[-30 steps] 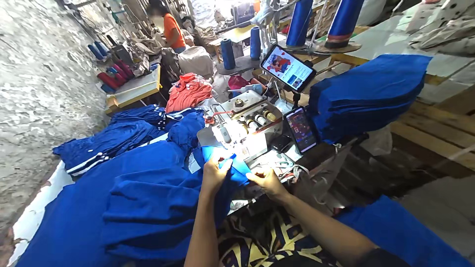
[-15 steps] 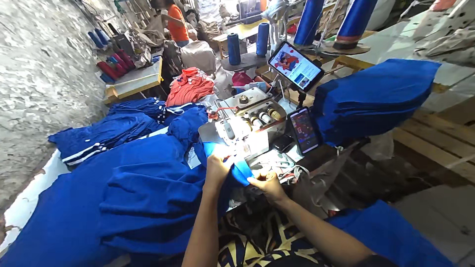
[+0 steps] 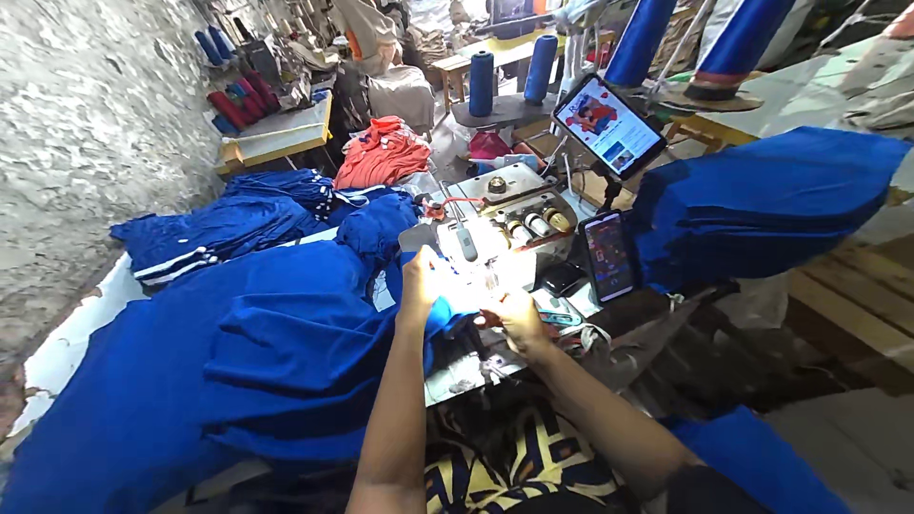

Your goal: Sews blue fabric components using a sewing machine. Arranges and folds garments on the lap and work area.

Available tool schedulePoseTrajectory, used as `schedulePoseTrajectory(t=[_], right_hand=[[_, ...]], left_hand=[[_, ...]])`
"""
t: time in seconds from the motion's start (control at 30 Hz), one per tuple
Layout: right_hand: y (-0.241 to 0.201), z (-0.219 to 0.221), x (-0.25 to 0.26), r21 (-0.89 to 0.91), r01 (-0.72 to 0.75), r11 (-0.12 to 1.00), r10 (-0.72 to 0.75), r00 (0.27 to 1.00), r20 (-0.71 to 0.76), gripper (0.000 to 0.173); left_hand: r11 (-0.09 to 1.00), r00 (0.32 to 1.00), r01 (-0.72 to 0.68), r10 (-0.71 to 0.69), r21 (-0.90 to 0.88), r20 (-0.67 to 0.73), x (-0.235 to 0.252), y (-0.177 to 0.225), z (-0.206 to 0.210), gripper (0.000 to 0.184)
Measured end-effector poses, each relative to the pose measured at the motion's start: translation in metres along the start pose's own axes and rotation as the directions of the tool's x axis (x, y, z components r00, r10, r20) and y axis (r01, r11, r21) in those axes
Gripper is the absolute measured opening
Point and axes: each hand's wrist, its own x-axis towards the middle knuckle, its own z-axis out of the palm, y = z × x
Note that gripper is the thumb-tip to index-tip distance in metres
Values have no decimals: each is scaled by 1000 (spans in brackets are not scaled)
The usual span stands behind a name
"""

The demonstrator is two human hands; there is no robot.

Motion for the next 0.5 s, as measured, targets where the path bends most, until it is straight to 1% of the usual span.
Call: schedulePoseTrajectory(t=[0.03,0.1,0.23,0.33,0.4,0.43,0.5], right_hand=[[-5,5,4,25,-71,997,72,997,-22,14],[-7,11,9,50,-121,991,123,992,-41,9],[-2,8,8,39,-101,994,103,993,-59,10],[5,-1,2,65,-21,998,25,997,-67,13],[9,-9,-5,66,62,996,-60,997,-39,13],[9,-12,-8,43,117,992,-117,993,-6,12],[5,-12,-14,-27,221,975,-219,973,66,9]], left_hand=[[1000,1000,-5,5,23,-16,5,-3,0,14],[997,999,30,-28,73,-32,16,-7,-1,17],[986,989,131,-124,107,-75,39,-23,-4,21],[981,961,193,-182,31,-207,48,-40,-7,26],[965,904,243,-261,-93,-340,43,-40,-13,37],[959,856,226,-279,-172,-434,38,-36,-15,39],[956,762,93,-249,-280,-597,20,-15,-21,34]])
